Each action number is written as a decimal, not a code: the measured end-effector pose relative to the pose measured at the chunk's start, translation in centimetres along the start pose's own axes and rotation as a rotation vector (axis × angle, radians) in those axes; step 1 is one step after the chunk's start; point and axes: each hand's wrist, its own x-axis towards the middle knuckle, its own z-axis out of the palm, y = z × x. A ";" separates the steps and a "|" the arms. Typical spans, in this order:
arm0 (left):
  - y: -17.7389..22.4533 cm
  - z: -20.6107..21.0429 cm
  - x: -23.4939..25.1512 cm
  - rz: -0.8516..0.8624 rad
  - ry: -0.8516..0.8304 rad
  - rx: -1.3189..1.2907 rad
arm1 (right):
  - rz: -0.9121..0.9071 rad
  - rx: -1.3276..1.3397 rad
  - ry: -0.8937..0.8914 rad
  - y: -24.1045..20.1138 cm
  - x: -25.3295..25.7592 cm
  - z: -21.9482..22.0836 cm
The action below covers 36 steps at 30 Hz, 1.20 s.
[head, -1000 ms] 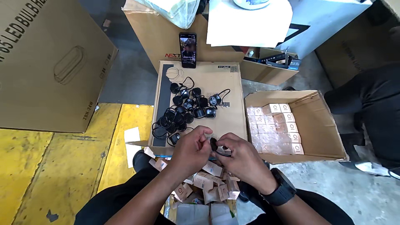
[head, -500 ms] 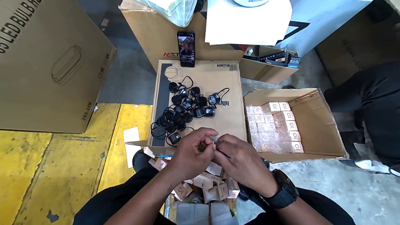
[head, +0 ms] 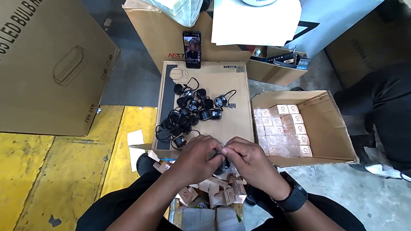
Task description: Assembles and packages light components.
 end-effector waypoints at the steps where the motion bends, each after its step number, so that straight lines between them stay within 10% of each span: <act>1: 0.0 0.1 0.0 -0.002 -0.008 -0.019 | 0.006 0.037 0.003 -0.1 0.1 0.0; 11: 0.6 0.8 -0.2 -0.006 0.042 -0.392 | 0.093 0.383 0.143 -0.7 0.3 0.2; 20: 0.7 1.3 0.0 -0.060 0.088 -0.194 | 0.202 0.576 0.145 -0.6 0.5 1.0; 36: 0.6 0.0 0.4 -0.209 0.361 -0.376 | 0.149 0.046 0.124 0.6 0.6 0.4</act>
